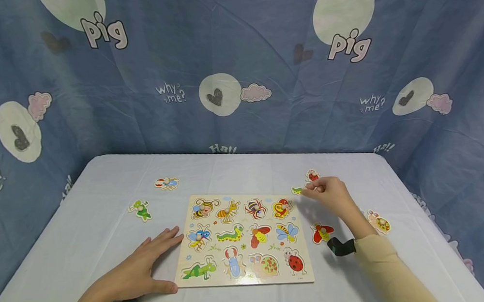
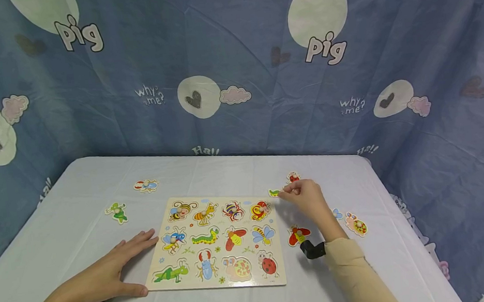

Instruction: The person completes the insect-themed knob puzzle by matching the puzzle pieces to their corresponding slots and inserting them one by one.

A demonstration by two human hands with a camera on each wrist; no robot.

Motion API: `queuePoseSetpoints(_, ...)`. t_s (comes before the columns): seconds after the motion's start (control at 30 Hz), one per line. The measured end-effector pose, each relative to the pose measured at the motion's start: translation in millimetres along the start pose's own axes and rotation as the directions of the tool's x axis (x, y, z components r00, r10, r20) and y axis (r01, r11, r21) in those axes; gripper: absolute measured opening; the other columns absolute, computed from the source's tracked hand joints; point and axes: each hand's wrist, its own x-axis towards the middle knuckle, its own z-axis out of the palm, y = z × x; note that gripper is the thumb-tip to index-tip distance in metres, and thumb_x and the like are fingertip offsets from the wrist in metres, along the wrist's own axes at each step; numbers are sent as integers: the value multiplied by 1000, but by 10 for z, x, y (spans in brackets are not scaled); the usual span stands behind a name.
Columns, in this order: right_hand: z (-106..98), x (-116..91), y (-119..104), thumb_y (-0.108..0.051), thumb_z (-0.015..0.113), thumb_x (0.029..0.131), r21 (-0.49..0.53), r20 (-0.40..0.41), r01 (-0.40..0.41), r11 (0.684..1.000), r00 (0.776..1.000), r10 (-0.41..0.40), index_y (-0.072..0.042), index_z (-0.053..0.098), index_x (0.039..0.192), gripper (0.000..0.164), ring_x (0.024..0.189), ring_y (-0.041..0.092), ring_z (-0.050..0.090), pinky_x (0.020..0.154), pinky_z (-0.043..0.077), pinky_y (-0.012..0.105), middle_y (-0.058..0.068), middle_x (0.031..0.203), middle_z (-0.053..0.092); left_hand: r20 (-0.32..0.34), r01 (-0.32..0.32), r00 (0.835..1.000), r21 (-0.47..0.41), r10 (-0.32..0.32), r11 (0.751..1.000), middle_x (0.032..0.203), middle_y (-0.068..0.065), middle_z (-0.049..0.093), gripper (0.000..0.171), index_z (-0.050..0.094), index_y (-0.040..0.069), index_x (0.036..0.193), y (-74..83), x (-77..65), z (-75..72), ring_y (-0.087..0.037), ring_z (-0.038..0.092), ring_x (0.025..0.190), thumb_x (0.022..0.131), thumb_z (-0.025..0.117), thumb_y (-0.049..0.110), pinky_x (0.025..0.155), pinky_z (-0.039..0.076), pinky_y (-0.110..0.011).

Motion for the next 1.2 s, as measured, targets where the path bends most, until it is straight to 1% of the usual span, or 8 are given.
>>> queuePoseSetpoints(0.2, 113, -80, -143, -25, 82, 94, 22, 39, 38, 999, 998, -39, -2, 80, 102, 24, 66, 14, 44, 56, 35, 24, -4, 66, 50, -2, -9, 1000, -6, 9, 1000, 176, -14, 34, 112, 49, 19, 162, -4, 2, -2, -48, 26, 163, 68, 94, 59, 127, 15, -77)
queuePoseSetpoints(0.3, 185, -129, -224, -25, 82, 94, 26, 64, 46, 999, 997, -48, -3, 80, 101, 23, 66, 15, 43, 57, 35, 25, -3, 66, 50, -1, -9, 1000, -5, 9, 1000, 176, -14, 34, 112, 49, 19, 162, -2, 3, -3, -48, 26, 163, 68, 95, 59, 127, 15, -78)
queuePoseSetpoints(0.5, 376, -214, -388, -26, 84, 93, 35, 124, 52, 998, 991, -56, -7, 80, 94, 19, 68, 14, 45, 59, 35, 25, -3, 66, 52, 4, 1, 1000, 2, -1, 1000, 176, -14, 34, 112, 49, 19, 162, 10, 7, -7, -49, 25, 163, 68, 95, 59, 128, 14, -78)
queuePoseSetpoints(0.63, 506, -262, -482, -25, 85, 92, 46, 162, 92, 995, 982, -98, -9, 80, 88, 17, 64, 12, 45, 55, 35, 24, -4, 64, 56, 6, 2, 1000, -1, -2, 1000, 176, -15, 33, 112, 49, 19, 162, 13, 7, -8, -49, 25, 163, 68, 95, 59, 128, 14, -78)
queuePoseSetpoints(0.77, 622, -306, -566, -25, 85, 92, 55, 192, 133, 990, 971, -141, -12, 80, 86, 16, 60, 11, 44, 54, 36, 23, -5, 63, 57, 7, 2, 1000, 4, -2, 1000, 176, -14, 33, 112, 48, 20, 162, 12, 6, -5, -49, 25, 163, 68, 95, 59, 128, 14, -77)
queuePoseSetpoints(1.0, 832, -365, -730, -26, 86, 91, 63, 253, 152, 986, 954, -163, -14, 79, 85, 16, 57, 11, 40, 54, 33, 22, -5, 60, 52, 9, -1, 1000, 8, 1, 1000, 176, -14, 33, 112, 48, 19, 162, 10, 6, -3, -49, 25, 163, 69, 94, 59, 128, 14, -78)
queuePoseSetpoints(1.2, 998, -382, -841, -27, 86, 91, 46, 294, 181, 982, 937, -186, -18, 79, 83, 14, 56, 9, 42, 53, 33, 21, -7, 59, 54, 8, 1, 1000, 5, -1, 1000, 176, -14, 33, 112, 48, 19, 162, 16, -5, -4, -49, 25, 163, 69, 94, 59, 127, 14, -78)
